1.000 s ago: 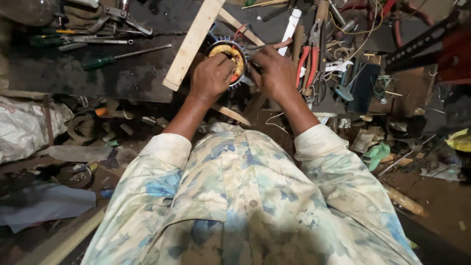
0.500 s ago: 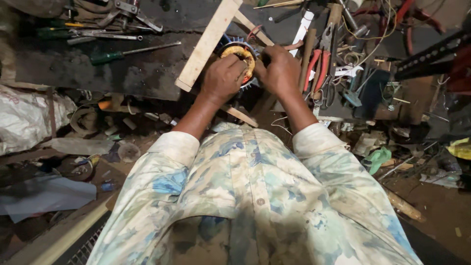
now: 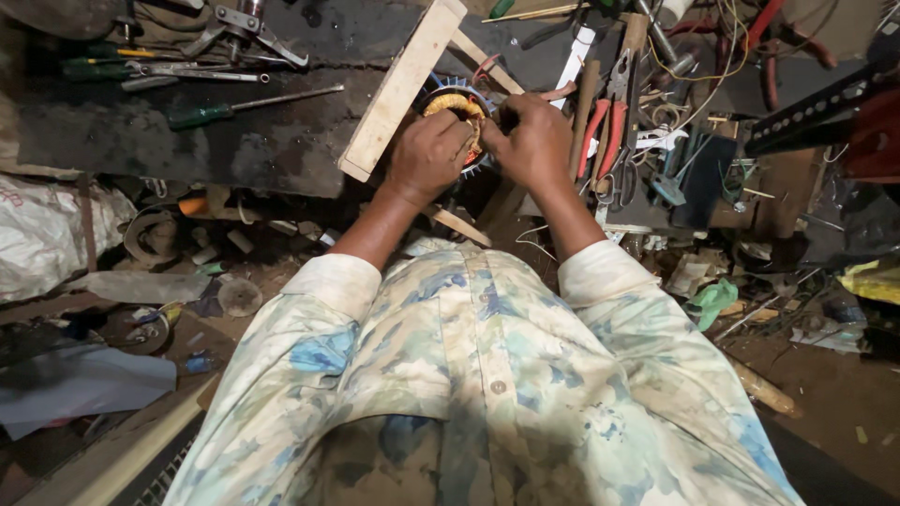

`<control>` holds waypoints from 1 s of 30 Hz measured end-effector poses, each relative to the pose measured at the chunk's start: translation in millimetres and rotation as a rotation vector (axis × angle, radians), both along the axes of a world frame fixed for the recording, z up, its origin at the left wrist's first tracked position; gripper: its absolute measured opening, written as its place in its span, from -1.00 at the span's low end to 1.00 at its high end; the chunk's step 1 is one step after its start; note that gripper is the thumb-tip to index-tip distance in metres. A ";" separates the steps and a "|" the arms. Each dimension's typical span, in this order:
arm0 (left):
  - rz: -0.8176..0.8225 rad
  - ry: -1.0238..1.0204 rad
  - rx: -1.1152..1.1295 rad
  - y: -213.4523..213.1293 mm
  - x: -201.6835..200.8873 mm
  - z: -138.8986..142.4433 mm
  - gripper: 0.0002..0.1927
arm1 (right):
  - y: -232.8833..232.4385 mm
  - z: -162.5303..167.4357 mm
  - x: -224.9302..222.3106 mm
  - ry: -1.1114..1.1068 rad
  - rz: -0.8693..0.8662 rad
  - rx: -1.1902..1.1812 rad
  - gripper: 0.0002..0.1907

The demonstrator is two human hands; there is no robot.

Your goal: The person works at a cluttered workbench, first handling a small metal component with a screwdriver, then moving to a motor stator mounted in a wooden frame. They use shears to cut and trim wires on the stator, repeatedly adjusting the component and the tool.

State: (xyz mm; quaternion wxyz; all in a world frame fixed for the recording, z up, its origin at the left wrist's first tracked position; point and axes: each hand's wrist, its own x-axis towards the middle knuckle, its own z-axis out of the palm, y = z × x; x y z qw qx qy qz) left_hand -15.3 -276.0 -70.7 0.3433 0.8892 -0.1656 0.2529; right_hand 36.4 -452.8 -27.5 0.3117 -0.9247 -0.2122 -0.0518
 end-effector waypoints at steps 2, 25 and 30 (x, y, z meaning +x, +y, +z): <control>-0.005 -0.005 -0.009 -0.3 0.7 -0.2 -0.98 | 3.8 2.0 -1.3 -0.020 -0.024 -0.065 -0.70; 0.018 0.152 0.097 61.6 3.9 121.0 -0.45 | 7.4 -1.9 -11.1 0.172 -0.182 0.081 -0.77; -0.033 0.216 0.104 66.9 4.5 112.2 -0.41 | 13.8 -8.0 -19.7 0.104 -0.163 0.167 -0.76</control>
